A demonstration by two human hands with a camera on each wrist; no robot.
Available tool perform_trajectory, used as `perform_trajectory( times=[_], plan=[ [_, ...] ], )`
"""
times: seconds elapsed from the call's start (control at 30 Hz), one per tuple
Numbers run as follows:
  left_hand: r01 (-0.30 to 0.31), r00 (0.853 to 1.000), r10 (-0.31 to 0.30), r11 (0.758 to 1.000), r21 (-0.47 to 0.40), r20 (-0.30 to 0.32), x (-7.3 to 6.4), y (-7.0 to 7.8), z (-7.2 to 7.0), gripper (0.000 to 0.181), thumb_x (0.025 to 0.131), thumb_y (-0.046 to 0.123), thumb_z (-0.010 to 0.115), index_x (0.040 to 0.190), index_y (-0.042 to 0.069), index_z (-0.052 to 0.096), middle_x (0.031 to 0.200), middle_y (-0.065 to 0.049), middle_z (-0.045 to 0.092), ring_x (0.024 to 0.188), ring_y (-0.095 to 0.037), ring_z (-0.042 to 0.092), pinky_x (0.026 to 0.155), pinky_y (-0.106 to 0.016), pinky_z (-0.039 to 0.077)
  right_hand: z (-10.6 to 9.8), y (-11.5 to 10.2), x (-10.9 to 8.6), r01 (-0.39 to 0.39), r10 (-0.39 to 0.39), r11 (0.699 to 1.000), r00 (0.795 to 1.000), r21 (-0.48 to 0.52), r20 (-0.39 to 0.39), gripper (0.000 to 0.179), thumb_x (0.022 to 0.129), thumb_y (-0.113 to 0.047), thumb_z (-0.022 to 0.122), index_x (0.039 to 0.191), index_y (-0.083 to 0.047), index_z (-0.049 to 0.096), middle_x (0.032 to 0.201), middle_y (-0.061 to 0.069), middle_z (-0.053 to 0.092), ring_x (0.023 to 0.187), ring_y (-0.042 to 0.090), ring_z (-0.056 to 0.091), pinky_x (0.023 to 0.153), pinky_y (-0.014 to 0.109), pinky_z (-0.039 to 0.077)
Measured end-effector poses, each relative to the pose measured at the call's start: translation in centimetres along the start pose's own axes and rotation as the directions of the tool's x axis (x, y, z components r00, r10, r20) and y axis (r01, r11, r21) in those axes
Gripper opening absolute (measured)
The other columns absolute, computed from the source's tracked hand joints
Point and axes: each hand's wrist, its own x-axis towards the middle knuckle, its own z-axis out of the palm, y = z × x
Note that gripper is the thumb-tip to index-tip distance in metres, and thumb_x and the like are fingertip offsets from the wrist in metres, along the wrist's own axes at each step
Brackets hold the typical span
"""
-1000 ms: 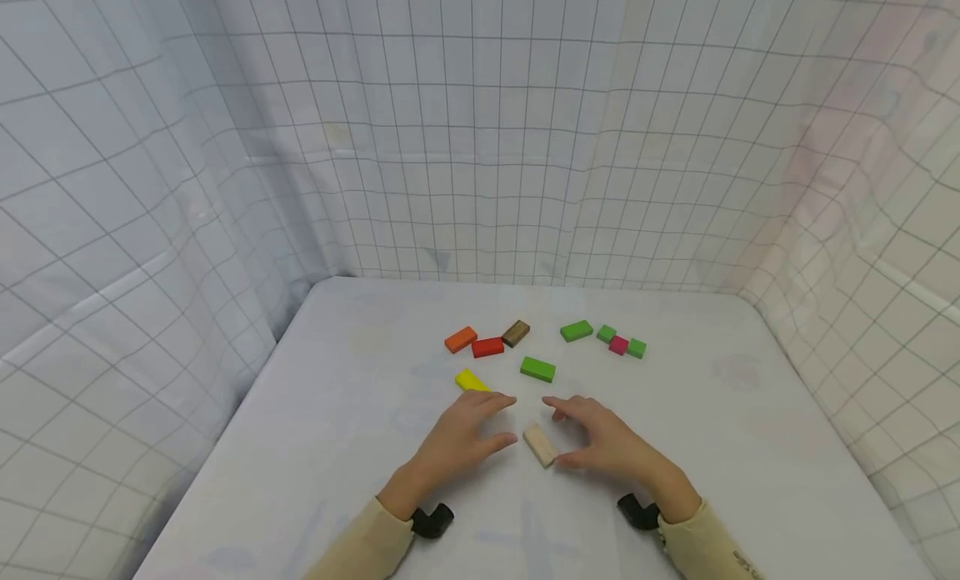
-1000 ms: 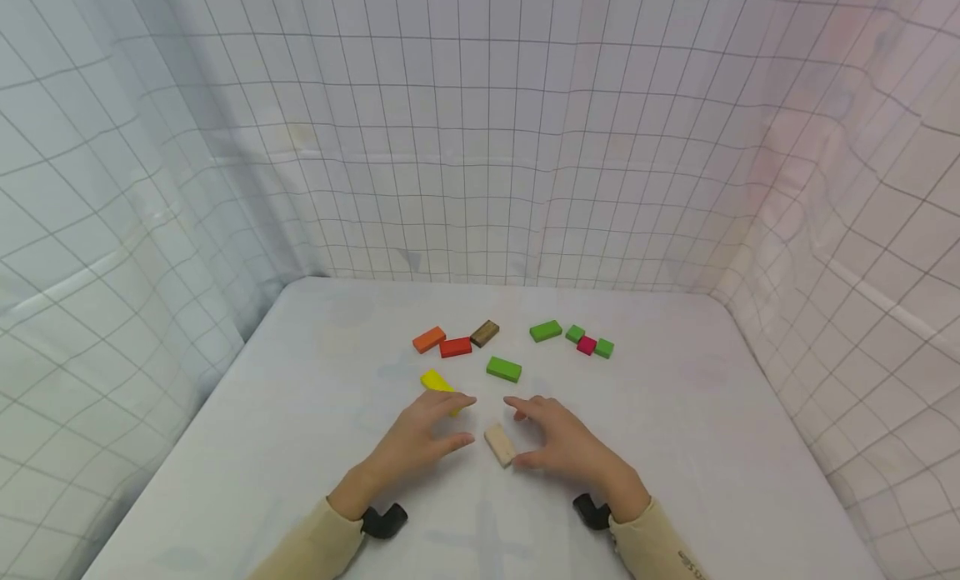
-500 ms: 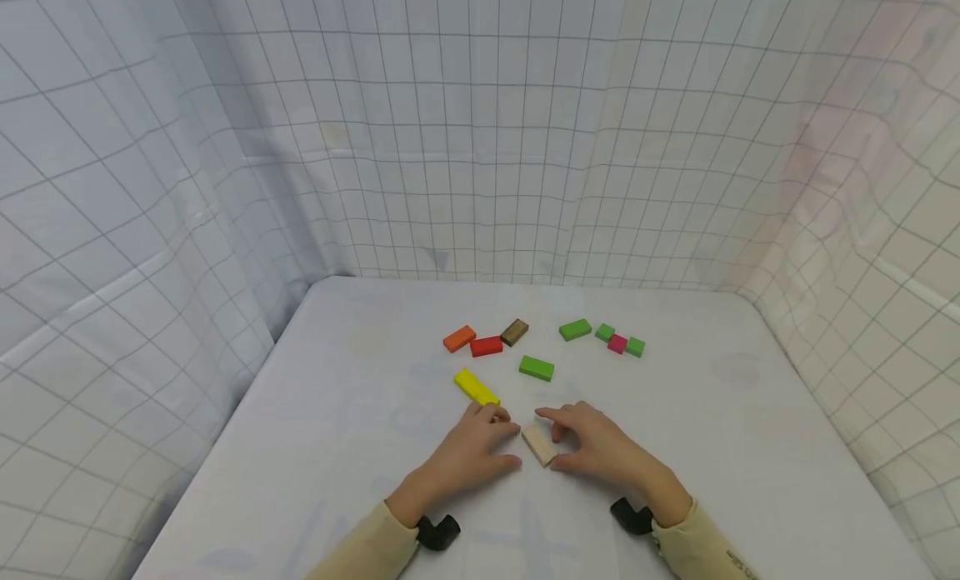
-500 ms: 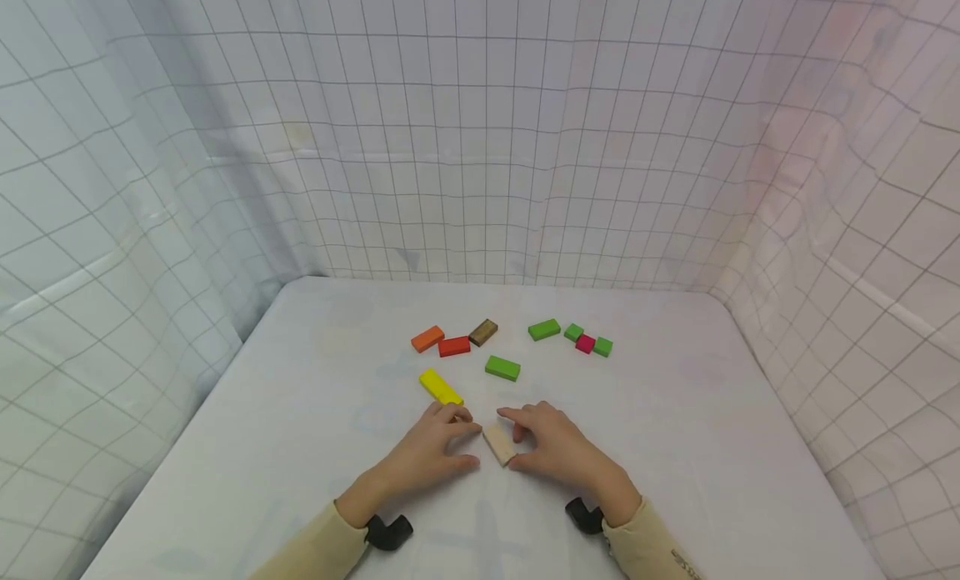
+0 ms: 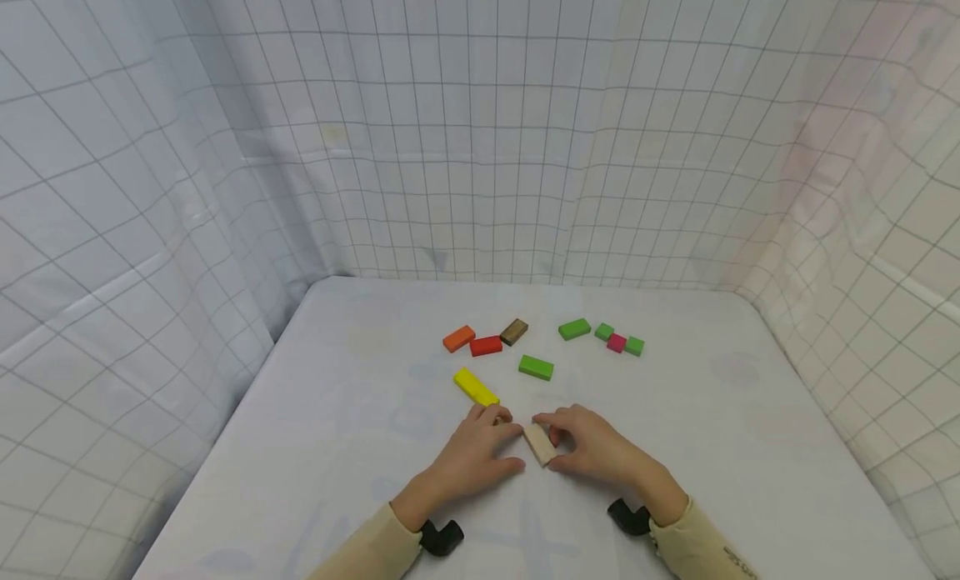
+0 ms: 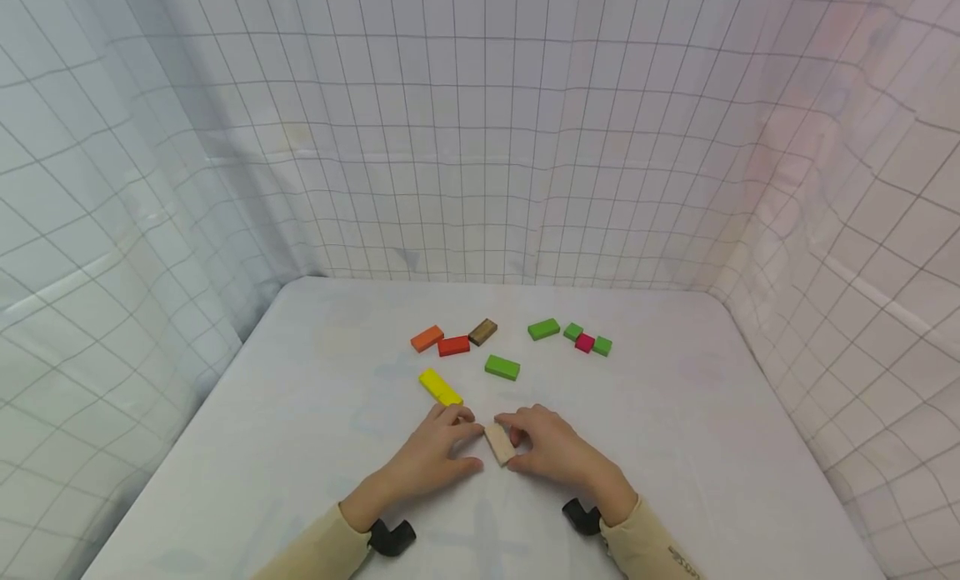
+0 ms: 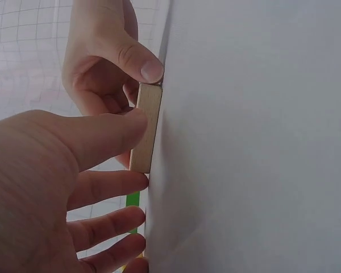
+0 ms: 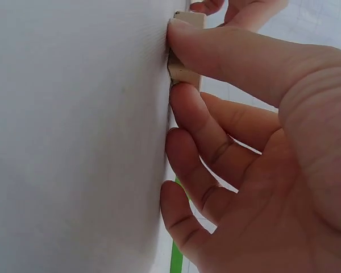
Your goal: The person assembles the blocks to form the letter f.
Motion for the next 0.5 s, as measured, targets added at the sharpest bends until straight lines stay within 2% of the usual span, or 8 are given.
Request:
perform_trajectory(
  times=[0.17,0.5],
  plan=[
    [0.021,1.000,-0.021,1.000,0.019,0.015,0.17,0.26,0.16,0.052,0.088,0.048,0.076,0.130,0.020,0.068,0.129,0.000,0.053,0.116,-0.022,0.042,0.095,-0.041,0.045,-0.04,-0.02,0.13,-0.020,0.020,0.998,1.000,0.057,-0.009,0.058,0.079,-0.022,0.087,0.133,-0.016,0.064,0.089,-0.012,0.062,0.087,0.009,0.052,0.082,0.032,0.043],
    [0.043,0.999,-0.044,0.996,0.073,0.015,0.48,0.45,0.49,0.068,0.084,0.054,0.077,0.137,0.015,0.062,0.130,-0.001,0.053,0.115,-0.022,0.043,0.093,-0.039,0.045,0.48,-0.26,0.56,-0.134,0.141,0.984,0.989,0.121,-0.048,0.060,0.077,-0.025,0.088,0.131,-0.015,0.065,0.085,-0.015,0.063,0.085,0.009,0.054,0.082,0.035,0.043]
  ],
)
